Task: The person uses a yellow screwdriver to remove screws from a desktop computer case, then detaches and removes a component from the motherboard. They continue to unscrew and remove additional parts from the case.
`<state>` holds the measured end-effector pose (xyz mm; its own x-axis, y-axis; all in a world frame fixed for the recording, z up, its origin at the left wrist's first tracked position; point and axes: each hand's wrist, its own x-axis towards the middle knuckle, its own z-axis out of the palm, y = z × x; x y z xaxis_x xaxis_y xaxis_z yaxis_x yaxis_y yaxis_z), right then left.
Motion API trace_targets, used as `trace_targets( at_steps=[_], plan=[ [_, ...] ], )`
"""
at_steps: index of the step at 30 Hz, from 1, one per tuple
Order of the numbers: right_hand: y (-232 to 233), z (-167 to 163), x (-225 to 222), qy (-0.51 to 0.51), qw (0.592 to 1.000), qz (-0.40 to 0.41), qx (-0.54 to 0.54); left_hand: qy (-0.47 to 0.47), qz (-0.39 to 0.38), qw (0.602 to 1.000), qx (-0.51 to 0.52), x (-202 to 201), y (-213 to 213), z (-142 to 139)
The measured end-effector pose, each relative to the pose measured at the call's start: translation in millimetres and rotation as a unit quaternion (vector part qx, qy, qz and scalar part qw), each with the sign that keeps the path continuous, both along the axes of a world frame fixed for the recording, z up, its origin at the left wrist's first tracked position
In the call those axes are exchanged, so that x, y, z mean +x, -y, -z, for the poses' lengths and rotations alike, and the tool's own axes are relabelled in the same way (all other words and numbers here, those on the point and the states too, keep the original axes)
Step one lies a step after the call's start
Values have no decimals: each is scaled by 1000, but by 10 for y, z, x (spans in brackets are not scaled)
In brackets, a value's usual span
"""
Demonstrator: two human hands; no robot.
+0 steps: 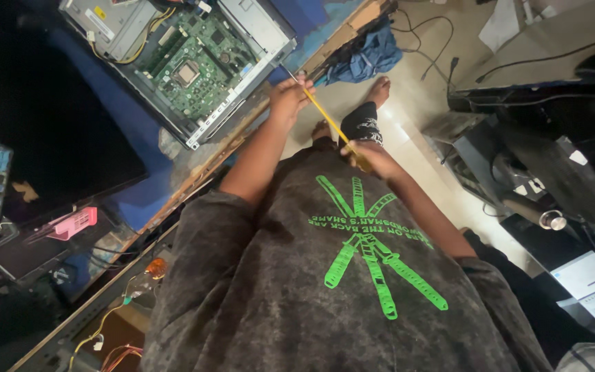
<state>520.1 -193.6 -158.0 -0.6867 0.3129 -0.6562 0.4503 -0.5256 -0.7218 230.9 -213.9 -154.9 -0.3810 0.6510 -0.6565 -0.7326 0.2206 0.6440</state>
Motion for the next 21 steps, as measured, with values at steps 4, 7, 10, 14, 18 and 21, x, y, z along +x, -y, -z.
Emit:
trace_targets(
  at_steps=[4, 7, 10, 14, 18, 21],
  plan=[
    [-24, 62, 119, -44, 990, 7, -136, 68, -24, 996, 58, -17, -3, 7],
    [23, 6, 144, -24, 997, 26, -64, 87, -23, 993, 72, -20, 32, -58],
    [97, -70, 87, -38, 949, -25, 313, 26, 26, 999, -26, 8, 62, -130],
    [104, -40, 5, 47, 947, -20, 317, 11, 71, 997, -37, 50, 70, -73],
    [2, 48, -36, 48, 976, -99, 190, 28, 47, 998, 5, 48, 48, 78],
    [-44, 49, -2, -25, 996, -2, -87, 96, -11, 994, 56, 55, 67, 99]
  ],
)
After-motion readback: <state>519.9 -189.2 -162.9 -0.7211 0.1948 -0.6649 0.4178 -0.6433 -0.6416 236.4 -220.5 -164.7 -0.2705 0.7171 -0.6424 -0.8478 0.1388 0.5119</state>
